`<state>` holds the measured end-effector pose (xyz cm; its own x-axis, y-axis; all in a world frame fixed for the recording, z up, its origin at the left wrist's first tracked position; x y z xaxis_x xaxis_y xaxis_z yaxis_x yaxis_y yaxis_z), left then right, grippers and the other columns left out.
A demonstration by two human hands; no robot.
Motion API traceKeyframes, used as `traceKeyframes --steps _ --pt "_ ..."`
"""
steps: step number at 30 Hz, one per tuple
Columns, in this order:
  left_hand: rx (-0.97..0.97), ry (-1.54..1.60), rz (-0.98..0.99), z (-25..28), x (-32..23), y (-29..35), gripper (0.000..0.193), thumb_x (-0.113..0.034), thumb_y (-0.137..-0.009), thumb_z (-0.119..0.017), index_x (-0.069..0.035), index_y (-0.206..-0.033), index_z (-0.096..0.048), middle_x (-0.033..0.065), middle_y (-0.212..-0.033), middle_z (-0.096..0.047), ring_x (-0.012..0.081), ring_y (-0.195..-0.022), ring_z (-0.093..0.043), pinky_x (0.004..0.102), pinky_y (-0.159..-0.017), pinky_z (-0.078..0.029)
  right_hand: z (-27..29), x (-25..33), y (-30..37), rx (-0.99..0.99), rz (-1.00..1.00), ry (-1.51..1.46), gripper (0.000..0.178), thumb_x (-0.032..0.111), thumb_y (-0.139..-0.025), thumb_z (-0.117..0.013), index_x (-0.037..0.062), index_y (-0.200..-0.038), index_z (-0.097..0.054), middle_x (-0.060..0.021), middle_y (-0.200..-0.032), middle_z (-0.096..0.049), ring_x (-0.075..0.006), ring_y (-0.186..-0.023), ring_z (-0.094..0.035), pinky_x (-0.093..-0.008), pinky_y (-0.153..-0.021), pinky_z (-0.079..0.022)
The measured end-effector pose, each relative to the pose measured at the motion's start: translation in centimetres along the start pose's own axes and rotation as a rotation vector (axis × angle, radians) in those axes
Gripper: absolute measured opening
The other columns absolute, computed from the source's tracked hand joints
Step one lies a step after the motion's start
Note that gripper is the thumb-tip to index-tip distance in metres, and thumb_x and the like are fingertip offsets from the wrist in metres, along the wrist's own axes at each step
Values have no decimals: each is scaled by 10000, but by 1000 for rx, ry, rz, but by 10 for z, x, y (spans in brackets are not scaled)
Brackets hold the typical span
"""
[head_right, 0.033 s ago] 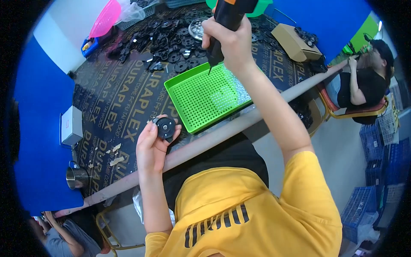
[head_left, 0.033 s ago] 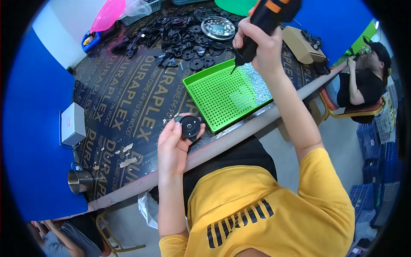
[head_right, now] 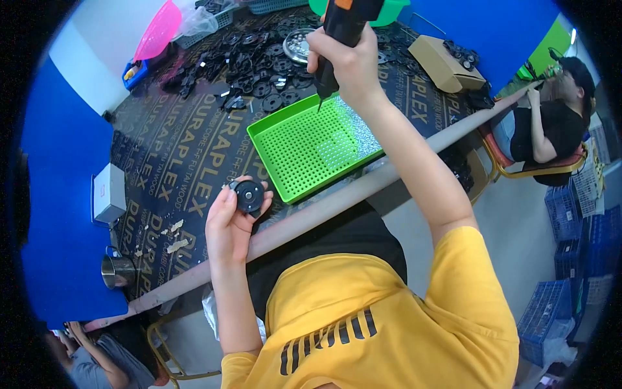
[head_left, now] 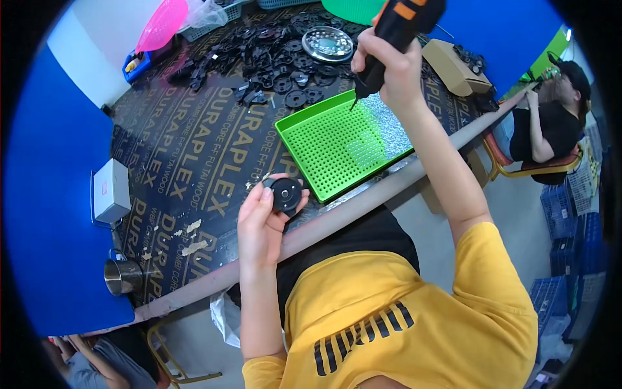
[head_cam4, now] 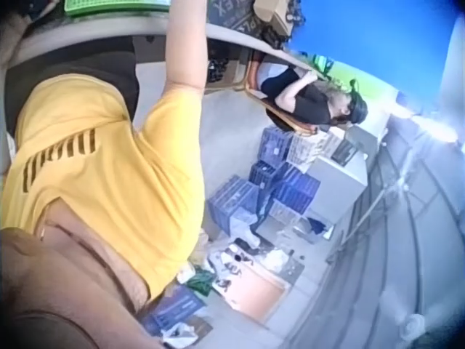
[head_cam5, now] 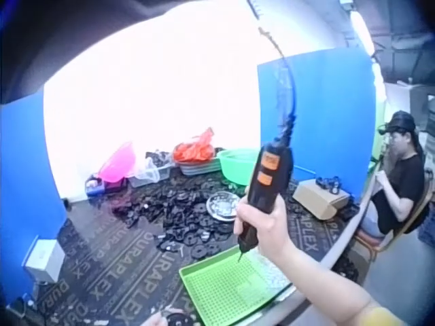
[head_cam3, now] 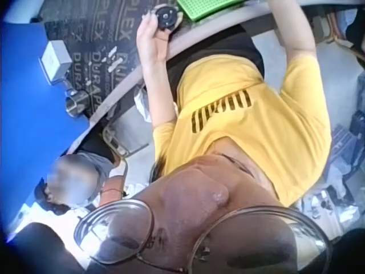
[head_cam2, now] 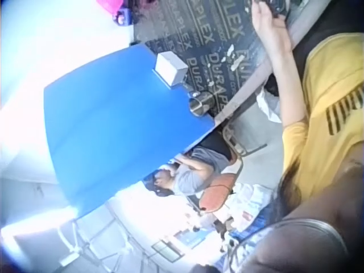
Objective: The person fastens screws into small circular plastic components using an electric screwdriver at a factory workbench.
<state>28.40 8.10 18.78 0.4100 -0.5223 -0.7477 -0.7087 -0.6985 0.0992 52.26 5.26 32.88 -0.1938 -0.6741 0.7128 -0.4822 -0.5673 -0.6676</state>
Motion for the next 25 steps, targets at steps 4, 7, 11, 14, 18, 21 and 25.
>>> traceKeyframes --steps 4,7,11,14,18,21,25 --pt "1 6 -19 2 -2 -1 324 -159 -884 -392 64 -1116 -429 245 -1051 -515 309 -908 -573 361 -792 -502 16 -21 4 -22 -84 93 229 15 -716 -581 13 -896 -439 -60 -643 -524 -145 -477 -520 -265 -485 -418" --pt "-21 -12 -22 1 -3 -1 314 -153 -884 -378 64 -1103 -439 227 -1045 -522 303 -889 -578 352 -780 -503 23 -30 7 -38 -98 138 235 19 -712 -590 12 -899 -447 -55 -635 -529 -140 -476 -519 -259 -482 -411" --pt "-30 -5 -18 2 -3 -1 302 -145 -890 -365 67 -1090 -446 206 -1030 -530 299 -877 -584 357 -783 -503 28 -38 11 -42 -122 162 241 55 -717 -609 45 -888 -439 -26 -647 -530 -112 -486 -526 -240 -472 -415" --pt "-33 -7 -27 2 -4 -1 300 -143 -891 -364 68 -1087 -447 205 -1020 -531 298 -875 -585 356 -774 -508 28 -42 11 -15 -116 213 258 59 -723 -605 47 -910 -428 -23 -652 -531 -106 -490 -524 -236 -471 -417" --pt "-36 2 -22 2 -4 0 299 -143 -895 -361 70 -1086 -446 206 -1015 -531 298 -871 -585 354 -769 -511 29 -46 11 -16 -148 198 287 55 -713 -626 35 -925 -433 -27 -668 -529 -103 -484 -525 -243 -465 -427" --pt "-18 9 -21 0 -4 -1 300 -144 -897 -359 71 -1089 -442 206 -1012 -532 299 -871 -586 353 -768 -512 28 -49 13 14 -255 223 426 91 -688 -690 35 -1007 -413 -45 -751 -545 -122 -575 -563 -256 -548 -464" --pt "-33 13 -30 2 -4 0 305 -148 -898 -361 68 -1099 -438 209 -1035 -520 300 -889 -580 355 -776 -508 32 -37 16 64 -126 446 625 156 -651 -755 54 -1120 -354 -76 -903 -551 -162 -768 -587 -274 -722 -474"
Point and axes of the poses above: each hand's wrist, its own y-axis away from the middle knuckle, its own z-axis out of the back of the hand, x = y × z, the point moved 7 cm from there along -y, towards the middle knuckle
